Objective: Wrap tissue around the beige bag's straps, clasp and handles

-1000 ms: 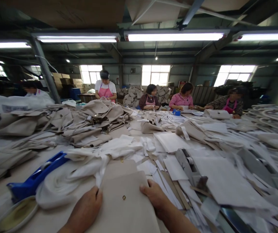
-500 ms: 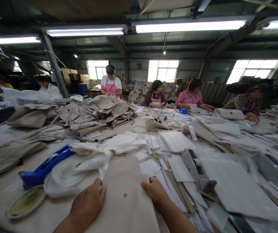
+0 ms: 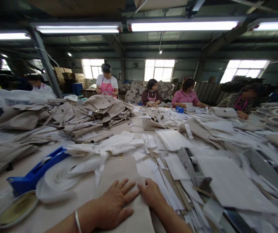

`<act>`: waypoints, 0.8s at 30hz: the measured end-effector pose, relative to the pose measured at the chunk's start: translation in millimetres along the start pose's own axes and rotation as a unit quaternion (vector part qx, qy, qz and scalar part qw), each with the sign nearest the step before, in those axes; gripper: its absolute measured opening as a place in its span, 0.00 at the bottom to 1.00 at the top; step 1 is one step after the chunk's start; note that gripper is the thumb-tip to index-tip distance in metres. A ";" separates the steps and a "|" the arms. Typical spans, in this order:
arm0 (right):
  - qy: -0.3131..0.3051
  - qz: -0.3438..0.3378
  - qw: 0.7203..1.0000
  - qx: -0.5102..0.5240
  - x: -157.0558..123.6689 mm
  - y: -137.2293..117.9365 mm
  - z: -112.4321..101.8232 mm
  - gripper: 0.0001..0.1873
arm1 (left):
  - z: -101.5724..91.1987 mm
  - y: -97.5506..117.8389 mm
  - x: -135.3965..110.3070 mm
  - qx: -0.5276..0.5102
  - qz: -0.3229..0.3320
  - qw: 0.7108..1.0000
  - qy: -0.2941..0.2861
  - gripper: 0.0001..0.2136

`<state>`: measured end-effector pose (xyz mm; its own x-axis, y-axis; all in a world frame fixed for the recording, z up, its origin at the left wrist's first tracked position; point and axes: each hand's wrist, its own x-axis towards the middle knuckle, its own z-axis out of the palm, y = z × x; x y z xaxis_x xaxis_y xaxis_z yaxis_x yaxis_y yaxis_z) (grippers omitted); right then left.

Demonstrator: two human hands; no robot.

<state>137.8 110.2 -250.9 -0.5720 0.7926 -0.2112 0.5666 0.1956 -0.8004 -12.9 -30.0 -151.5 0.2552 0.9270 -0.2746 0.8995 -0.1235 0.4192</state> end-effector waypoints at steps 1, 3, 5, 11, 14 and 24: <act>-0.006 0.007 1.000 0.010 -5.5 2.3 -0.7 0.18 | 2.8 -2.3 -1.4 0.004 -0.005 1.000 -0.005 0.30; -0.028 0.035 0.998 0.043 -21.5 4.8 -4.5 0.21 | 5.9 -5.9 -3.8 0.005 -0.012 1.000 -0.003 0.30; -0.068 0.055 0.991 0.098 -42.3 4.9 -11.2 0.25 | 7.8 -8.3 -4.0 0.004 -0.017 1.000 0.003 0.29; -0.128 0.010 0.975 0.184 -94.3 10.9 -26.3 0.34 | 14.9 -11.1 5.8 0.008 -0.034 0.999 0.006 0.29; -0.176 0.032 0.953 0.243 -102.4 18.8 -22.4 0.25 | 17.8 -8.3 12.8 0.022 -0.070 0.997 -0.003 0.30; 0.034 -0.125 0.984 -0.124 -99.6 -46.1 -60.9 0.30 | 25.6 -8.9 21.1 0.063 -0.091 0.994 0.011 0.29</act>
<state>204.7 57.4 -158.8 -0.6758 0.7368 0.0192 0.5452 0.5172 -0.6598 -6.4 -18.4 -183.2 0.0779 0.9455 -0.3161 0.9676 0.0046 0.2523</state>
